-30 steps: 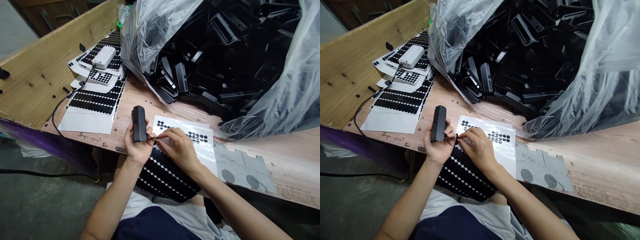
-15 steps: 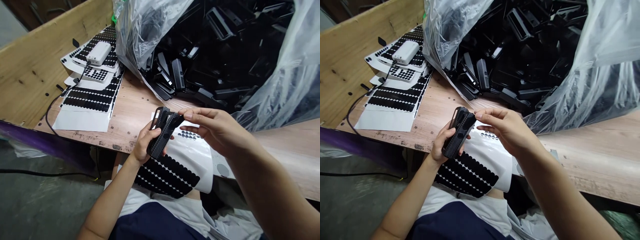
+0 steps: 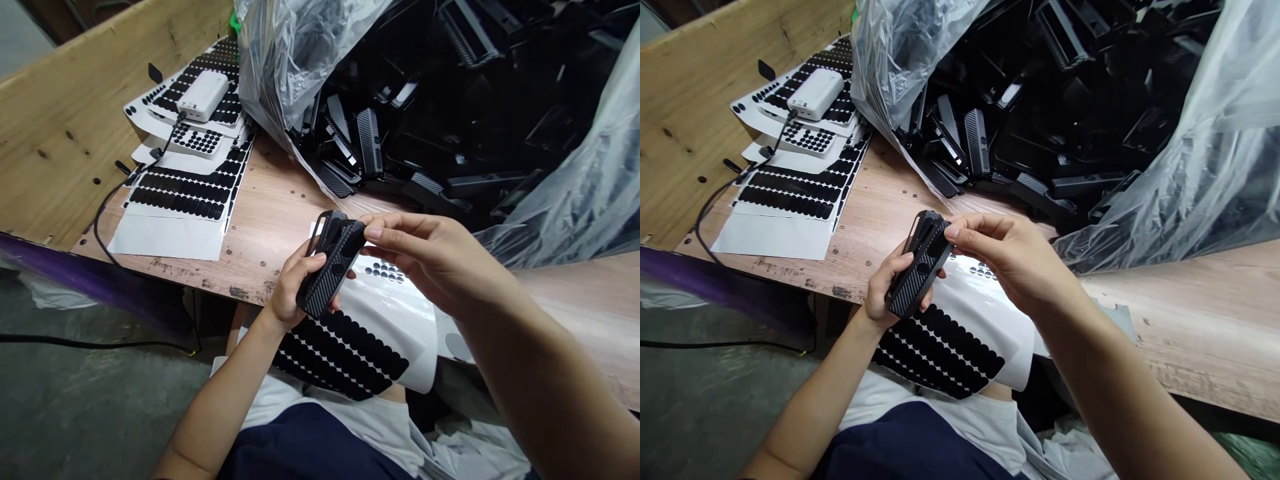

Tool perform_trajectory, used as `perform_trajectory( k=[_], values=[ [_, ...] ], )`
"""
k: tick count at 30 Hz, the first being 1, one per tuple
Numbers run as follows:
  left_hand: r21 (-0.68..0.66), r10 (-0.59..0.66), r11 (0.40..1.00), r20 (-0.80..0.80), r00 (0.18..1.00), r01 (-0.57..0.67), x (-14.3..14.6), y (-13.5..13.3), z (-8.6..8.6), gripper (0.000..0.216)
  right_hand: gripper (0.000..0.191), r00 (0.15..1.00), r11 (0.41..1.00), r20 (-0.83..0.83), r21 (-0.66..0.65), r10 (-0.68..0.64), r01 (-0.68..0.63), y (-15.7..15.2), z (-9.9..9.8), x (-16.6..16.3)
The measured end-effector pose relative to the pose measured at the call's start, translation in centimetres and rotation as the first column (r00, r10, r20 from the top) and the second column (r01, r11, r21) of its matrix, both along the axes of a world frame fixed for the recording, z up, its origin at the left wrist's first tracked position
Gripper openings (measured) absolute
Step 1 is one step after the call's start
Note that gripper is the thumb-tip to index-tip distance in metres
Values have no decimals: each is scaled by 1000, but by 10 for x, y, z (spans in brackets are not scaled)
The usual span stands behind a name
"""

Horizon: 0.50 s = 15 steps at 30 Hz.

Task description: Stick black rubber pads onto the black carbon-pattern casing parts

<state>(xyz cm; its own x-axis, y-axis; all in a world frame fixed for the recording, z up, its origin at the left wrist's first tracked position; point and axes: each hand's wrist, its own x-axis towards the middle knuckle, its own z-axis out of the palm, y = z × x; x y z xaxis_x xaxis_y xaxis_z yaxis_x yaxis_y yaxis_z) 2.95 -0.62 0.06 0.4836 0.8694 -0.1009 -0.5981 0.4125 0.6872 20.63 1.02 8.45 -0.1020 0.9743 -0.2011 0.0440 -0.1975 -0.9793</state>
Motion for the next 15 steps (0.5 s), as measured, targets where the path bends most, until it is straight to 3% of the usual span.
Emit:
perform_trajectory(
  k=[9, 15],
  values=[
    [3, -2, 1000, 11, 1000, 2, 0, 0, -2, 44, 39, 999, 1000, 39, 17, 6, -7, -1, 5, -2],
    [15, 0, 1000, 11, 1000, 0, 0, 0, -2, 44, 40, 985, 995, 175, 103, -12, -6, -2, 4, 0]
  ],
)
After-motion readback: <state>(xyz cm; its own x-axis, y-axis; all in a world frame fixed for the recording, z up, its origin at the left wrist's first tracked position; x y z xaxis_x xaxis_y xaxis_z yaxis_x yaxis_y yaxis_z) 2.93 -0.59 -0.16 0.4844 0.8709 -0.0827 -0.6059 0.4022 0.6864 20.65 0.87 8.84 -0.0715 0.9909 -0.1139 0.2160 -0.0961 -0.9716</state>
